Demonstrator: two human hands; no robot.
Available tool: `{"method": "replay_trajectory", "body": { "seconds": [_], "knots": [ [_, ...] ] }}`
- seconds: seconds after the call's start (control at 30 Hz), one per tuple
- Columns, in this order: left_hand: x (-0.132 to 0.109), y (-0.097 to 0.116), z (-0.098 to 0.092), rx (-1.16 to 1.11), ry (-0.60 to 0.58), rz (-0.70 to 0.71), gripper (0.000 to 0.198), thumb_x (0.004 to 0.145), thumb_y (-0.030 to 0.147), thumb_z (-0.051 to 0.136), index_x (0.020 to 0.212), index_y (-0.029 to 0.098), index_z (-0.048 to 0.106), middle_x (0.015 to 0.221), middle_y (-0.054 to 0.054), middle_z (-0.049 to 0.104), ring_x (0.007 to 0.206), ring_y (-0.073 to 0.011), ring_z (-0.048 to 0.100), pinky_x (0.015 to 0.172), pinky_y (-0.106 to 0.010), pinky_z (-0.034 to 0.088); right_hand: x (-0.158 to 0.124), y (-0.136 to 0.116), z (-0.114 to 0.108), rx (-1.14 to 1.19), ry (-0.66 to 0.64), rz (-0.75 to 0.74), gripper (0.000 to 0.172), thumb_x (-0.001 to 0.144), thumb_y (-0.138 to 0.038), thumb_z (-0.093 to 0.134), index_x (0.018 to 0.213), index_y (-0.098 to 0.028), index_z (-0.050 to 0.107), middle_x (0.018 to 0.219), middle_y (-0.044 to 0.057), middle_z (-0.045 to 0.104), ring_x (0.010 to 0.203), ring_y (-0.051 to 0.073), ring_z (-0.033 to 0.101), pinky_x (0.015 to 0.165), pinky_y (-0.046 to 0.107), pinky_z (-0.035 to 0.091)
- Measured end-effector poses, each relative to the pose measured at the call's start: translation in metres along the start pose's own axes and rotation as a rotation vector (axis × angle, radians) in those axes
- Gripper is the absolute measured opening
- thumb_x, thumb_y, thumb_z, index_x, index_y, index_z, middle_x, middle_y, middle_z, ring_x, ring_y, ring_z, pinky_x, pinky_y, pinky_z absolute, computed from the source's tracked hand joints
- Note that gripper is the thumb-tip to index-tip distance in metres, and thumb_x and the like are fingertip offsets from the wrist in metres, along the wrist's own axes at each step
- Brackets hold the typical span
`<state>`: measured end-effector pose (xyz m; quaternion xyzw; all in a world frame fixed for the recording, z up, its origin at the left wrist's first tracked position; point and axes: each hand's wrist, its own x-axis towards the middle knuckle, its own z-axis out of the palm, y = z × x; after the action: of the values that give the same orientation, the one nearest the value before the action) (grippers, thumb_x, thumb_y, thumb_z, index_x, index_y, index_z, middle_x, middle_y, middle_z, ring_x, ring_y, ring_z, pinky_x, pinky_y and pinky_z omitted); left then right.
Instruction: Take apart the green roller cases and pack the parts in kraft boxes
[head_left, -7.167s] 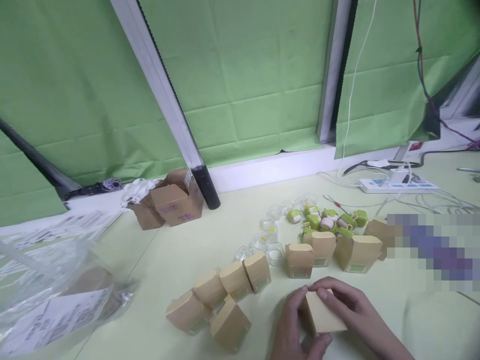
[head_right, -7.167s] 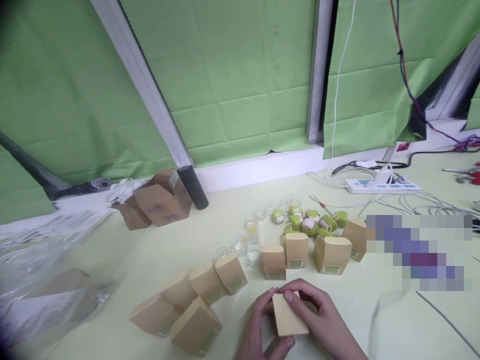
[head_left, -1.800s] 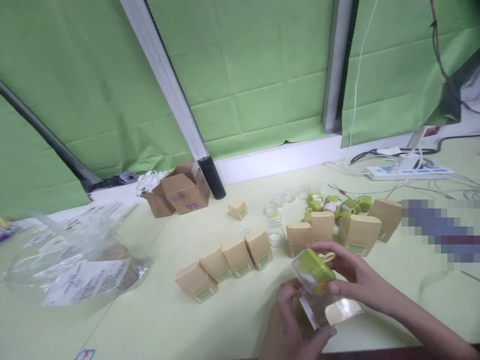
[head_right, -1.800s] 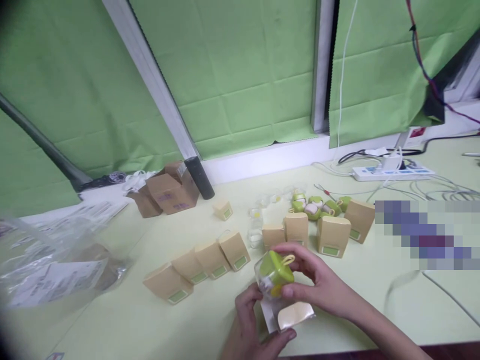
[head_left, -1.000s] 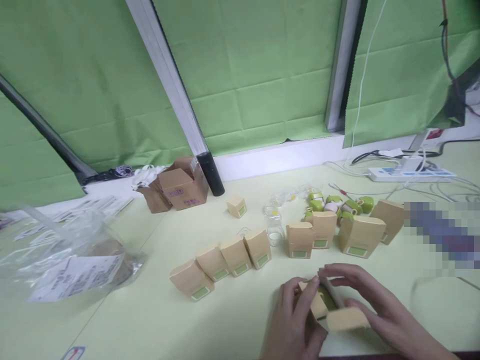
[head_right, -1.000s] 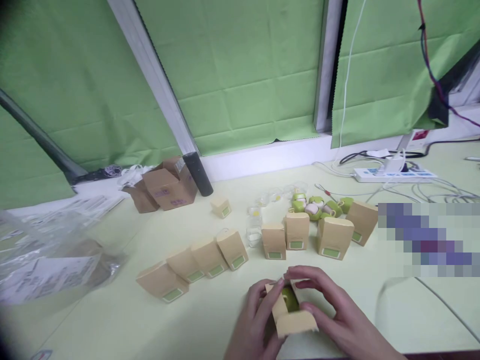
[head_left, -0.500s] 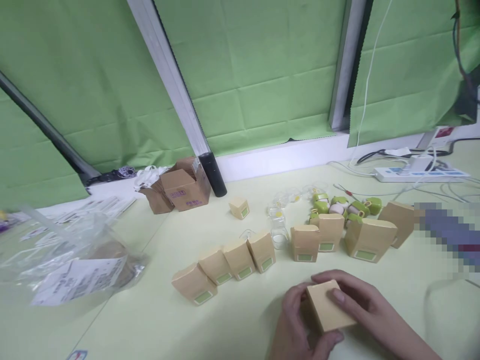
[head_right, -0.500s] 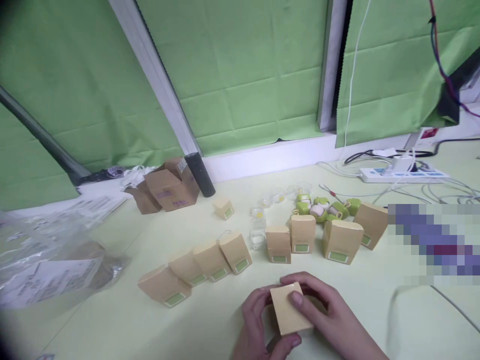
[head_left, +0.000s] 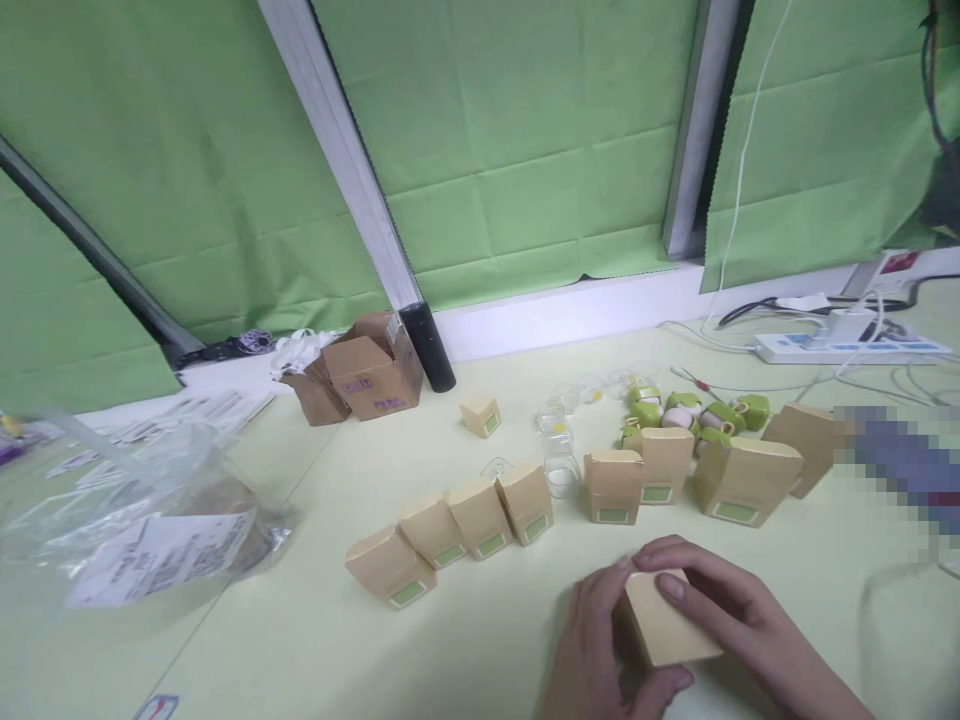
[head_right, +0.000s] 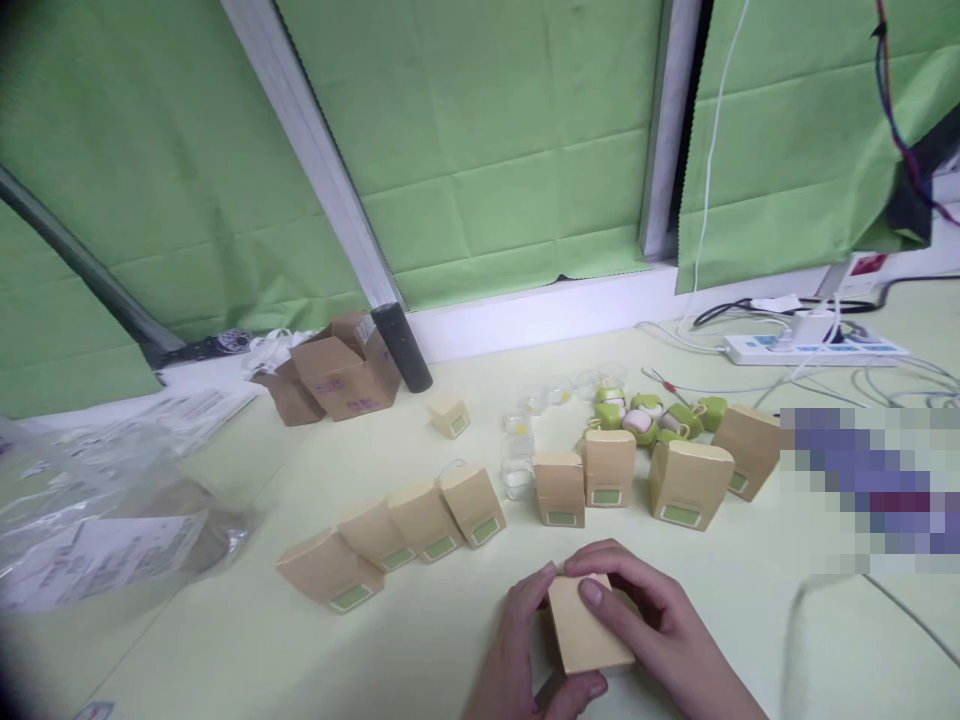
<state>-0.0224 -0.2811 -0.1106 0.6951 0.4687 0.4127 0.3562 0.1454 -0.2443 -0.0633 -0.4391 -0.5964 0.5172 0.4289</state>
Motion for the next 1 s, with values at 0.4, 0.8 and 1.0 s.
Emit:
{"method": "replay_trajectory", "body": {
  "seconds": [0.4, 0.8, 1.0],
  "knots": [
    [0.0, 0.004, -0.001, -0.032, -0.02, -0.004, 0.066, 0.075, 0.034, 0.068, 0.133, 0.026, 0.038, 0.131, -0.011, 0.049, 0.121, -0.0283, 0.045, 0.102, -0.047, 0.035, 0.001, 0.002, 0.004, 0.032, 0.023, 0.049, 0.03, 0.079, -0.052, 0.06, 0.085, -0.024, 0.071, 0.093, 0.006, 0.07, 0.095, 0.026, 0.063, 0.077, 0.031, 0.053],
    [0.0, 0.005, 0.001, -0.039, 0.003, -0.076, 0.074, 0.07, 0.034, 0.072, 0.135, 0.022, 0.037, 0.131, -0.014, 0.05, 0.119, -0.0314, 0.047, 0.102, -0.05, 0.036, 0.001, -0.009, 0.003, -0.013, 0.05, 0.027, 0.032, 0.076, -0.055, 0.061, 0.079, -0.024, 0.072, 0.089, 0.007, 0.069, 0.092, 0.026, 0.064, 0.075, 0.03, 0.054],
    [0.0, 0.007, 0.001, -0.095, -0.003, -0.147, 0.077, 0.069, 0.034, 0.072, 0.136, 0.02, 0.036, 0.13, -0.014, 0.05, 0.12, -0.0309, 0.047, 0.103, -0.048, 0.035, 0.002, -0.009, 0.001, 0.001, 0.001, 0.035, 0.031, 0.078, -0.052, 0.06, 0.08, -0.024, 0.072, 0.088, 0.007, 0.069, 0.09, 0.026, 0.064, 0.075, 0.031, 0.054]
  ]
}}
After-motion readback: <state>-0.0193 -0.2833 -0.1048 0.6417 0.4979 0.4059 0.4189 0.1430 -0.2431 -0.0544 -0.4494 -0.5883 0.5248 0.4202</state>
